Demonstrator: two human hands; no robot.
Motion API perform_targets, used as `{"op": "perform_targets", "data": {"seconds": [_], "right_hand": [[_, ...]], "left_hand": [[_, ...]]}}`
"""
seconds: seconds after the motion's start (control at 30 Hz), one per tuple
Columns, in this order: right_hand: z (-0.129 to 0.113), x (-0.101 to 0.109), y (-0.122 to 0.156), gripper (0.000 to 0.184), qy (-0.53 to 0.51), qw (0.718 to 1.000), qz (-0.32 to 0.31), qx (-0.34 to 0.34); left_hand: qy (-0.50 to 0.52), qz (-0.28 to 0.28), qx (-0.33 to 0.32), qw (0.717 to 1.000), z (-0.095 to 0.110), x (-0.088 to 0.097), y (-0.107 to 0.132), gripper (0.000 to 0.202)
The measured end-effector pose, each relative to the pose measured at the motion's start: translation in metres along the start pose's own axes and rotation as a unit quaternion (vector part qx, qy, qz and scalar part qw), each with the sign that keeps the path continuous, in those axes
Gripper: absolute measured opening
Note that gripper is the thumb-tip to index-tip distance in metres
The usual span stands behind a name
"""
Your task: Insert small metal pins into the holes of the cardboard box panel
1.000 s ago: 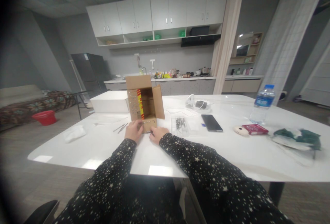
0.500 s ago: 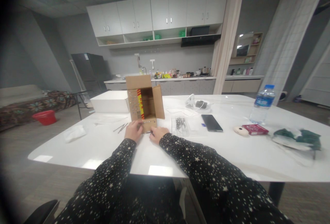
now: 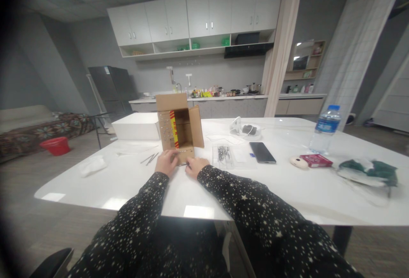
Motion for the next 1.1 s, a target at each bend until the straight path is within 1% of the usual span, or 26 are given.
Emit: {"op": "perform_targets", "data": {"seconds": [0.67,0.9,1.1], "right_hand": [[0.001,-0.0019,-0.0007,0.03,0.001,1.0,0.003,0.008],[-0.0001,-0.001,0.0003,0.031,0.006,1.0,0.0,0.0],[0.0002,-0.0018,0.0003,0.031,0.011,1.0,0.0,0.001]], "left_hand": [[0.004,0.015,-0.004,1.0,0.0013,0.0021,-0.0001,0.022],[-0.021,0.003,0.003,1.0,0.002,0.0006,-0.0012,0.023],[-0.052,0.001,-0.009,0.999,0.0064,-0.0004,-0.003,0.023]]}}
Point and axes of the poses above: each hand's wrist, its own y-axis away from the middle knuckle, its own x-axis out of the back of the hand, z = x × y, the point moved 3 cm from there along -y, towards the middle knuckle, and after that the axes turned 8 degrees about z, right-handed, at the moved point
